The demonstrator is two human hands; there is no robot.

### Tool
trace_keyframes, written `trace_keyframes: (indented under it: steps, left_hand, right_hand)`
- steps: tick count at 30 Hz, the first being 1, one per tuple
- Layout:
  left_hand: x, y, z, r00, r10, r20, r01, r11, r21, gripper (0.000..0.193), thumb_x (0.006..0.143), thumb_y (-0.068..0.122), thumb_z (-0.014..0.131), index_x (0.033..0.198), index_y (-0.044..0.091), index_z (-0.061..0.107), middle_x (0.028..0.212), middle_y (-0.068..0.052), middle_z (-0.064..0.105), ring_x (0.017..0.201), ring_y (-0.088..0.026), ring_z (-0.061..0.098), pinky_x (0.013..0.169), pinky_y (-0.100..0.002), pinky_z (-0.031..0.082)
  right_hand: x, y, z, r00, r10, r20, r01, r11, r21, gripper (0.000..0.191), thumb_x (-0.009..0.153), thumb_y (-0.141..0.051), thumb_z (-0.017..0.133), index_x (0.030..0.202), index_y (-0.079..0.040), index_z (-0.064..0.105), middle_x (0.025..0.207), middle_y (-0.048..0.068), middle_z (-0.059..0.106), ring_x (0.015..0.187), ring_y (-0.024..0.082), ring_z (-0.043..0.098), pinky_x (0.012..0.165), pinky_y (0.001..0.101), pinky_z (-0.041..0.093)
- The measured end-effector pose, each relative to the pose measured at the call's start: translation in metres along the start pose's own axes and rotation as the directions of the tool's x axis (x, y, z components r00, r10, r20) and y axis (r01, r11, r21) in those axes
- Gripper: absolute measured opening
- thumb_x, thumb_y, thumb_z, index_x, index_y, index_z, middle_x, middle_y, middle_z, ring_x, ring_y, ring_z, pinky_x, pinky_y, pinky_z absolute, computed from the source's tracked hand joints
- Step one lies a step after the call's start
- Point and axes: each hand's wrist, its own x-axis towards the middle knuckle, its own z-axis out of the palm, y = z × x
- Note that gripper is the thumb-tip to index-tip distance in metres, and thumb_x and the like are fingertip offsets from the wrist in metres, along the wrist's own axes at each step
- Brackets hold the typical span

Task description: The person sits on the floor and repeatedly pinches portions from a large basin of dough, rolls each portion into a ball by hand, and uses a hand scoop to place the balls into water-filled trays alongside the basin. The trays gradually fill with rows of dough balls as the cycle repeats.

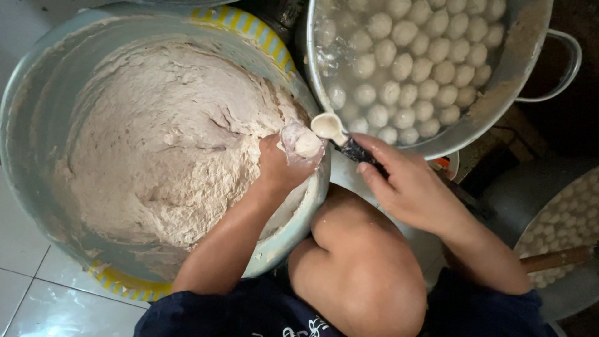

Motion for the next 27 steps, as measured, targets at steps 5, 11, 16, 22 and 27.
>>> trace_keyframes:
  steps: [5, 11, 16, 22, 27]
  left_hand:
    - [-0.006, -0.001, 0.004, 0.986, -0.167, 0.015, 0.166, 0.986, 0.032, 0.024, 0.075, 0.023, 0.084, 0.088, 0.009, 0.071, 0.081, -0.012, 0.072, 0.077, -0.035, 0.071, 0.070, -0.043, 0.057]
    - [-0.006, -0.013, 0.004, 0.991, -0.131, 0.013, 0.123, 0.957, 0.262, 0.037, 0.061, 0.033, 0.089, 0.075, 0.004, 0.069, 0.073, -0.020, 0.068, 0.071, -0.042, 0.066, 0.069, -0.051, 0.052]
    - [-0.006, -0.013, 0.002, 0.972, -0.231, -0.047, 0.228, 0.873, 0.432, 0.040, 0.078, 0.037, 0.090, 0.065, 0.005, 0.070, 0.061, -0.018, 0.066, 0.059, -0.042, 0.063, 0.062, -0.052, 0.050]
    - [-0.001, -0.008, 0.002, 0.990, -0.068, -0.123, 0.084, 0.987, 0.133, 0.017, 0.086, 0.021, 0.079, 0.082, 0.007, 0.071, 0.076, -0.012, 0.071, 0.067, -0.037, 0.067, 0.063, -0.046, 0.053]
    - [-0.006, -0.001, 0.008, 0.974, -0.181, -0.135, 0.191, 0.979, 0.070, 0.020, 0.088, 0.019, 0.083, 0.080, 0.009, 0.068, 0.072, -0.011, 0.069, 0.065, -0.035, 0.067, 0.061, -0.042, 0.054]
  right_hand:
    - [-0.002, 0.005, 0.012, 0.947, -0.313, -0.067, 0.306, 0.947, -0.102, 0.043, 0.101, -0.013, 0.059, 0.142, -0.003, 0.055, 0.124, 0.024, 0.069, 0.110, 0.040, 0.068, 0.093, 0.0421, 0.052]
    - [0.009, 0.012, 0.008, 0.904, 0.223, 0.365, -0.299, 0.940, 0.167, 0.047, 0.094, -0.018, 0.059, 0.141, -0.016, 0.060, 0.085, 0.011, 0.073, 0.065, 0.018, 0.063, 0.059, 0.0326, 0.053]
    - [0.014, 0.026, -0.007, 0.968, 0.221, 0.117, -0.239, 0.956, 0.167, 0.050, 0.094, -0.017, 0.061, 0.143, -0.014, 0.059, 0.077, 0.011, 0.070, 0.061, 0.012, 0.062, 0.057, 0.0301, 0.051]
    - [0.036, 0.045, -0.017, 0.978, -0.106, -0.180, 0.084, 0.988, -0.128, 0.045, 0.097, -0.011, 0.066, 0.142, -0.005, 0.061, 0.109, 0.019, 0.073, 0.080, 0.018, 0.068, 0.072, 0.0327, 0.054]
    - [0.018, 0.035, -0.015, 0.979, 0.163, -0.122, -0.160, 0.987, 0.030, 0.047, 0.099, -0.011, 0.065, 0.145, -0.008, 0.060, 0.102, 0.019, 0.074, 0.078, 0.028, 0.068, 0.069, 0.0367, 0.055]
